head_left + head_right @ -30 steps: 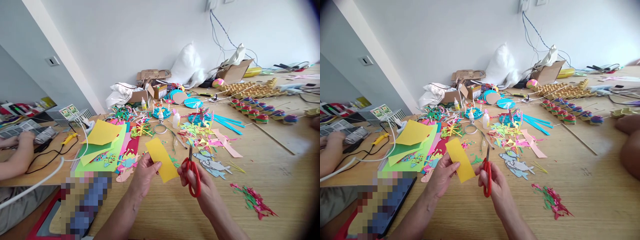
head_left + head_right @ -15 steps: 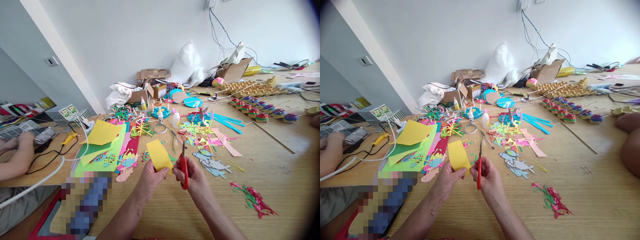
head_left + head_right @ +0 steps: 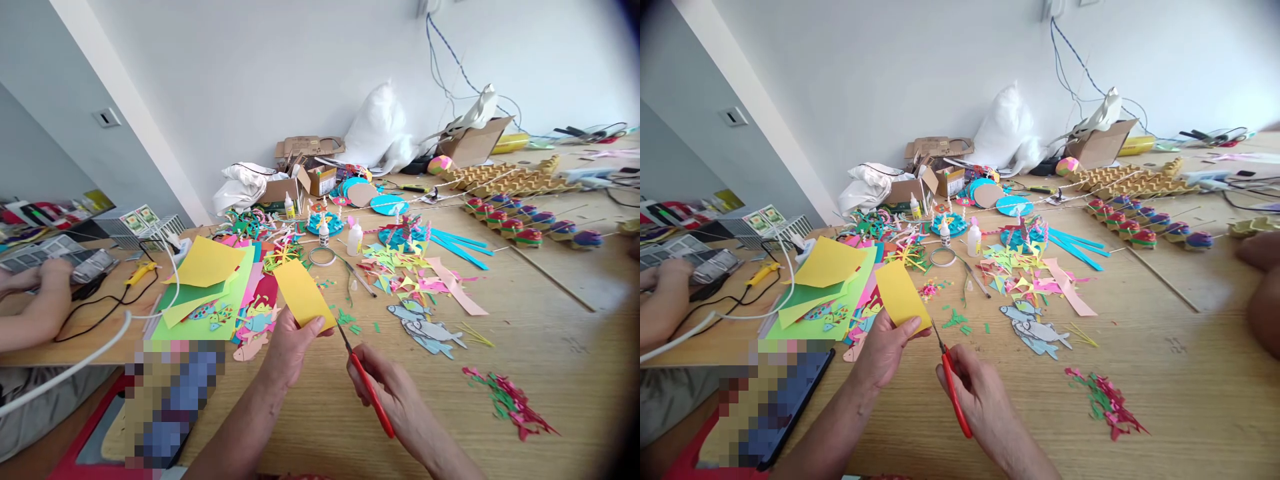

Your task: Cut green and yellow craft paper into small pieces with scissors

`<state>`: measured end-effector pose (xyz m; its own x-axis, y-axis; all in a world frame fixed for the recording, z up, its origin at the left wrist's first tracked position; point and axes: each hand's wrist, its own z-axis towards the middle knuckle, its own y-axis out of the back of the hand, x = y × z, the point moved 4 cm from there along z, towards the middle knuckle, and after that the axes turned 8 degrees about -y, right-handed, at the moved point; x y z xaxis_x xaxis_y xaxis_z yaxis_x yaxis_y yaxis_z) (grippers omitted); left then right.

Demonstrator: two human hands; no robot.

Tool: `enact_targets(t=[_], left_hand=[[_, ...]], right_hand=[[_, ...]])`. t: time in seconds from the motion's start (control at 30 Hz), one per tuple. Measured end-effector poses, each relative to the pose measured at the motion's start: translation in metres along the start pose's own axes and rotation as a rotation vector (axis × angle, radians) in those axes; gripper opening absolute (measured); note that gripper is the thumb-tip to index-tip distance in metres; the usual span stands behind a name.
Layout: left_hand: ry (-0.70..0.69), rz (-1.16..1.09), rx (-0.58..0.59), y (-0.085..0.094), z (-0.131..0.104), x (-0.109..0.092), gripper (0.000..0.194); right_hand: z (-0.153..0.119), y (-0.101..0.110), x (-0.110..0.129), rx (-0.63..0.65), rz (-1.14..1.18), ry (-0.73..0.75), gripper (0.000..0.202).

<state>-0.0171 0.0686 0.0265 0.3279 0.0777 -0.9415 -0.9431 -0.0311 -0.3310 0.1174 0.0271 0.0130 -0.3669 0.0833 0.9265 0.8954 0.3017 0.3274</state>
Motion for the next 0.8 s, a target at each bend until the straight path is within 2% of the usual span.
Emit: enact_targets(t=[0.27,0.8], left_hand=[[0.052,-0.006,-0.02,-0.0004,-0.0025,0.0019,0.027],[0.098,-0.033,0.044,-0.0031,-0.0052,0.0042,0.03]], right_hand=[[0.0026,-0.0007,0.0035,0.002,0.022,0.014,0.028],[0.006,0.0,0.0024,-0.037,-0.059,0.033,0.028]])
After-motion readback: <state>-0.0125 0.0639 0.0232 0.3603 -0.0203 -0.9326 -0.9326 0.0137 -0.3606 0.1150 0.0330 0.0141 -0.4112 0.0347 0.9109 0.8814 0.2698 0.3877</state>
